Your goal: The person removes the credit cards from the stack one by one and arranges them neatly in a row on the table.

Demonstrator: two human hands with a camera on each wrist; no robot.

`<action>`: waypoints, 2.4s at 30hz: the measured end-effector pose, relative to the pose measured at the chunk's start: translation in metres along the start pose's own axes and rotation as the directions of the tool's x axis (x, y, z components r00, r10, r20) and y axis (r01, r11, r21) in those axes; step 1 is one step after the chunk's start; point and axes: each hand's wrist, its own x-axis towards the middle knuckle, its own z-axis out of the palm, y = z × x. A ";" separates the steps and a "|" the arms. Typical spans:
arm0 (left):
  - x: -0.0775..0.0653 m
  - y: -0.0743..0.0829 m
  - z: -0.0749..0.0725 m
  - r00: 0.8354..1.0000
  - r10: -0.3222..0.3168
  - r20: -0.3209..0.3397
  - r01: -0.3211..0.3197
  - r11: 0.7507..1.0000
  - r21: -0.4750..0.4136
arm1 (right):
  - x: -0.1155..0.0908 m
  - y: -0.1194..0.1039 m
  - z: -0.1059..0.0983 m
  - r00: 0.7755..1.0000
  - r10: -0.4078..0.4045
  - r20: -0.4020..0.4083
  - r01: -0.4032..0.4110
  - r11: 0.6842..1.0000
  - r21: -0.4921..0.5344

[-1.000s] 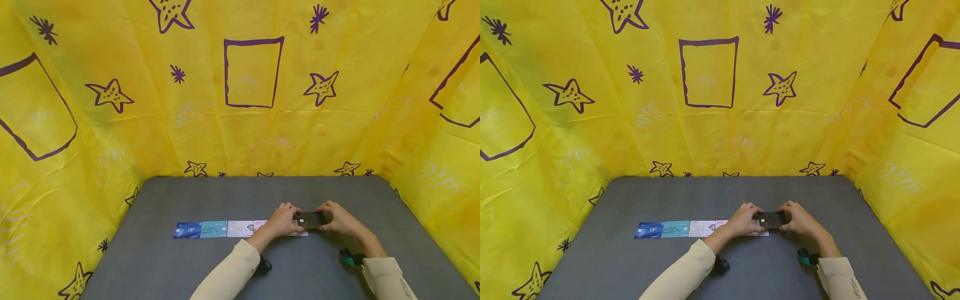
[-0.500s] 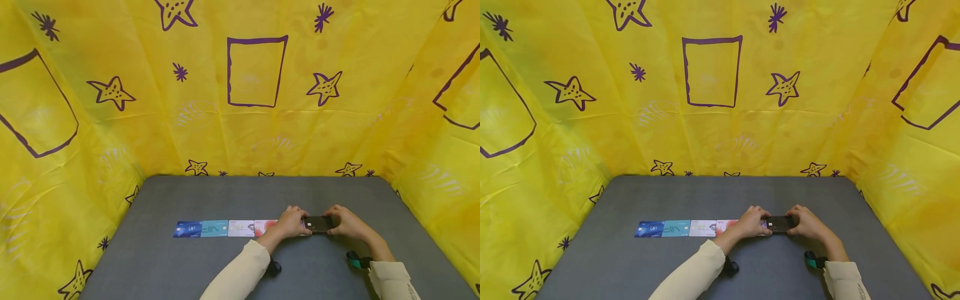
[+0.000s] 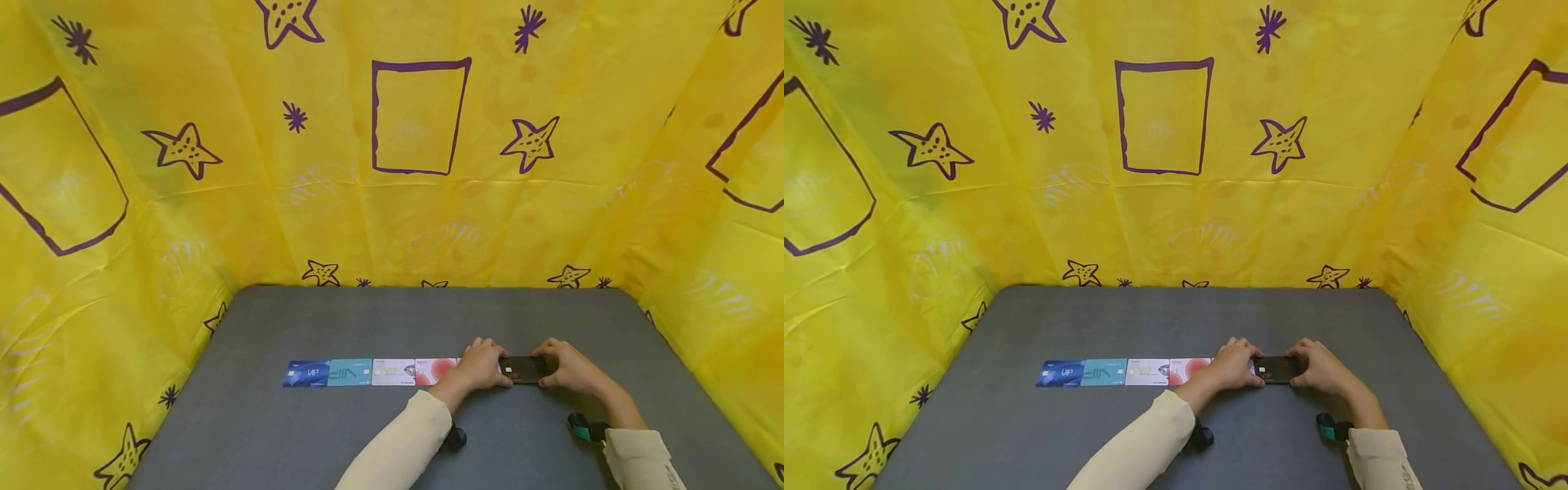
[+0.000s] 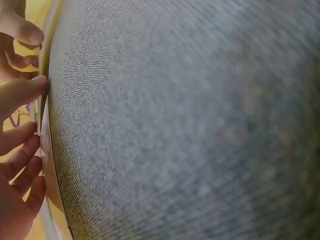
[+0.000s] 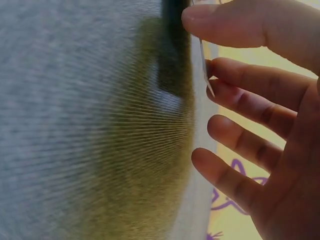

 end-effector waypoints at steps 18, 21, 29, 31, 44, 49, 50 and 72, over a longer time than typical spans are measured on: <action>-0.004 0.002 -0.002 1.000 0.008 -0.008 -0.007 0.998 0.066 | -0.001 0.000 0.010 0.999 0.048 0.003 -0.048 0.999 -0.005; -0.004 0.003 -0.001 1.000 0.008 -0.008 -0.008 0.998 0.066 | -0.002 -0.001 0.010 0.997 0.074 0.017 -0.074 0.997 0.011; -0.002 0.002 0.000 1.000 0.015 -0.007 -0.015 0.997 0.078 | -0.001 -0.002 0.010 0.996 0.092 0.017 -0.092 0.996 0.017; -0.002 0.002 0.000 1.000 0.006 -0.005 -0.006 0.997 0.075 | -0.001 -0.003 0.010 0.996 0.084 0.017 -0.084 0.996 0.018; -0.002 0.001 -0.002 1.000 0.019 -0.010 -0.018 0.996 0.087 | 0.001 -0.005 0.011 0.994 0.105 -0.018 -0.104 0.993 0.051; -0.008 -0.005 -0.008 0.999 0.035 -0.028 -0.034 0.999 0.040 | 0.001 -0.004 0.014 0.986 0.158 -0.051 -0.153 0.984 0.091; -0.011 -0.008 -0.011 0.999 0.038 -0.032 -0.037 0.999 0.025 | 0.000 -0.005 0.015 0.985 0.160 -0.059 -0.154 0.984 0.092; -0.094 -0.107 -0.095 0.952 -0.009 -0.305 -0.067 0.969 -0.238 | -0.009 -0.024 0.011 0.963 0.152 -0.221 -0.142 0.988 0.062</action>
